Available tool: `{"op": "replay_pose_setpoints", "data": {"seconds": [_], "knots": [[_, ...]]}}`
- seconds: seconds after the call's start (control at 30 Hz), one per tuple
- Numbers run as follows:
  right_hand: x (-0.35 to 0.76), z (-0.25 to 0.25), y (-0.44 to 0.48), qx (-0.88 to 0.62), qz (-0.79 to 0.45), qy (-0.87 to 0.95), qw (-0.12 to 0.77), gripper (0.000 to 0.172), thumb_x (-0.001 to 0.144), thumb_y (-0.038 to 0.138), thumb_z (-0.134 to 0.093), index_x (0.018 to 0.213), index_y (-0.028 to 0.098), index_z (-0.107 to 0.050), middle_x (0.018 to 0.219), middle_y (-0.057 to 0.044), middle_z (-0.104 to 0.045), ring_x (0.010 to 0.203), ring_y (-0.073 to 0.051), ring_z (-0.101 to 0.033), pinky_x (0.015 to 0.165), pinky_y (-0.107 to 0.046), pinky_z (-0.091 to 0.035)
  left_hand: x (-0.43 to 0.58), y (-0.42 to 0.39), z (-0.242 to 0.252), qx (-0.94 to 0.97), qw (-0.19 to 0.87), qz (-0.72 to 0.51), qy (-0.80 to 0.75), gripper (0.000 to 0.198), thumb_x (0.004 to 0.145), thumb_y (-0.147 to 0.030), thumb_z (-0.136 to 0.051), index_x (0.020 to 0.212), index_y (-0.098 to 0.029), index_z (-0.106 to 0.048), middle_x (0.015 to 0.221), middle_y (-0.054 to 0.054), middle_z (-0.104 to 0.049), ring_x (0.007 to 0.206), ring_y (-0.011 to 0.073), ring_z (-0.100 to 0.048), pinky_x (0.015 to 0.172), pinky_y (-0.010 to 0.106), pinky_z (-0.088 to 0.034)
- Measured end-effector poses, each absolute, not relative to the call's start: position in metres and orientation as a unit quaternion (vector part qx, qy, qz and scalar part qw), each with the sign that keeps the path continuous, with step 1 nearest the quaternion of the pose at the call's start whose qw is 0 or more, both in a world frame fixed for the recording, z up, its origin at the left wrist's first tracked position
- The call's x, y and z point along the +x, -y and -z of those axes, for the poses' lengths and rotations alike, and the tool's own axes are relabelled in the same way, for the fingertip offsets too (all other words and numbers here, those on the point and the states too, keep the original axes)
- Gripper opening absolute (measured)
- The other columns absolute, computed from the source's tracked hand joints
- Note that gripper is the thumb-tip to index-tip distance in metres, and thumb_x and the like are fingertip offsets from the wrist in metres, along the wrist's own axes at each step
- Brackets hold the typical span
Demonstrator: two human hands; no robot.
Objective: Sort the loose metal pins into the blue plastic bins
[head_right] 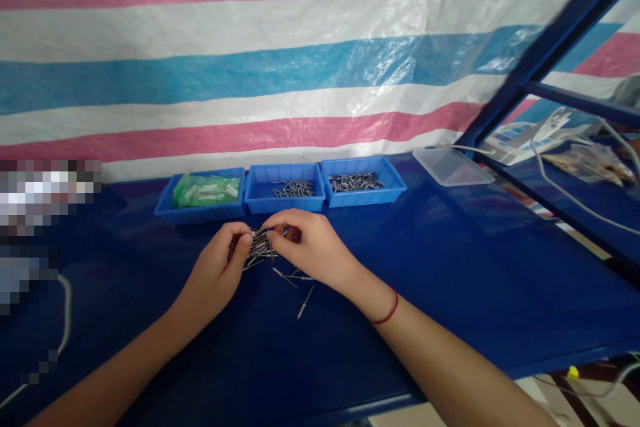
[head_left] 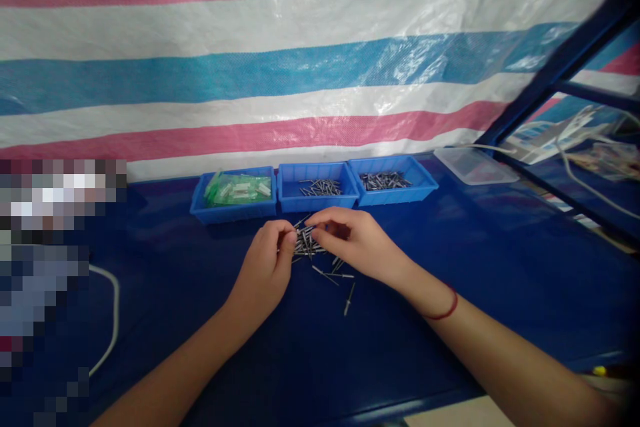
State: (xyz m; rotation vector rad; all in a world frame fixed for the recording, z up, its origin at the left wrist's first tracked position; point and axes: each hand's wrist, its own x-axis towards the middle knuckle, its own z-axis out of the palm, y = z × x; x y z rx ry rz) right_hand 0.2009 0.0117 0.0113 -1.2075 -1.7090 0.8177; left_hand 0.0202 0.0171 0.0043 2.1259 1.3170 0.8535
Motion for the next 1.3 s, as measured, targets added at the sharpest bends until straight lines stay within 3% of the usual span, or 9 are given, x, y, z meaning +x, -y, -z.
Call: {"op": "replay_pose_setpoints", "data": {"seconds": [0.13,0.3,0.6,0.87,1.17,1.3], "knots": [[0.193,-0.01,-0.008,-0.45,-0.397,0.636,0.486,0.014,0.079,0.029,-0.065,0.086,0.018,-0.07,0.083,-0.004,-0.069,0.064,-0.013,-0.058,0.058,-0.026,-0.048,0.021,-0.014,-0.003,0.755,0.294,-0.326,-0.486,0.016,0.095,-0.031,-0.04,0.093,-0.019,-0.051,0.082,0.002,-0.058,0.075,0.0167,-0.055,0.064,0.028,-0.041],[0.193,-0.012,-0.007,-0.455,-0.388,0.619,0.51,0.015,0.079,0.031,-0.066,0.084,0.018,-0.07,0.087,-0.006,-0.07,0.069,-0.014,-0.062,0.06,-0.028,-0.049,0.021,-0.013,-0.004,0.752,0.311,-0.327,-0.481,0.016,0.095,-0.031,-0.041,0.091,-0.019,-0.051,0.08,0.001,-0.057,0.075,0.0163,-0.055,0.066,0.028,-0.041],[0.195,-0.018,-0.003,-0.424,-0.287,0.706,0.489,0.011,0.085,0.024,-0.06,0.089,0.02,-0.069,0.087,-0.005,-0.069,0.065,-0.012,-0.056,0.056,-0.026,-0.043,0.023,-0.012,-0.009,0.767,0.344,-0.325,-0.433,0.021,0.095,-0.033,-0.041,0.103,-0.019,-0.055,0.095,0.004,-0.062,0.083,0.0164,-0.057,0.077,0.029,-0.044],[0.198,-0.018,-0.005,-0.406,-0.25,0.732,0.487,0.011,0.085,0.02,-0.059,0.091,0.021,-0.068,0.085,-0.004,-0.065,0.061,-0.01,-0.052,0.055,-0.025,-0.045,0.02,-0.015,-0.007,0.763,0.31,-0.345,-0.45,0.013,0.093,-0.031,-0.047,0.097,-0.019,-0.053,0.088,0.002,-0.059,0.079,0.0152,-0.057,0.071,0.026,-0.045],[0.202,-0.013,-0.007,-0.421,-0.176,0.767,0.451,0.015,0.087,0.02,-0.056,0.095,0.021,-0.069,0.093,-0.007,-0.065,0.08,-0.016,-0.061,0.068,-0.028,-0.049,0.019,-0.013,-0.009,0.759,0.288,-0.361,-0.458,0.01,0.09,-0.029,-0.051,0.093,-0.019,-0.052,0.085,0.0,-0.057,0.075,0.0136,-0.056,0.07,0.025,-0.043],[0.197,-0.011,-0.007,-0.424,-0.236,0.751,0.447,0.015,0.087,0.022,-0.056,0.092,0.021,-0.07,0.09,-0.006,-0.067,0.076,-0.015,-0.061,0.066,-0.028,-0.048,0.019,-0.013,-0.007,0.769,0.282,-0.357,-0.45,0.011,0.09,-0.029,-0.051,0.094,-0.019,-0.052,0.087,0.001,-0.057,0.076,0.0134,-0.055,0.07,0.025,-0.043]]}}
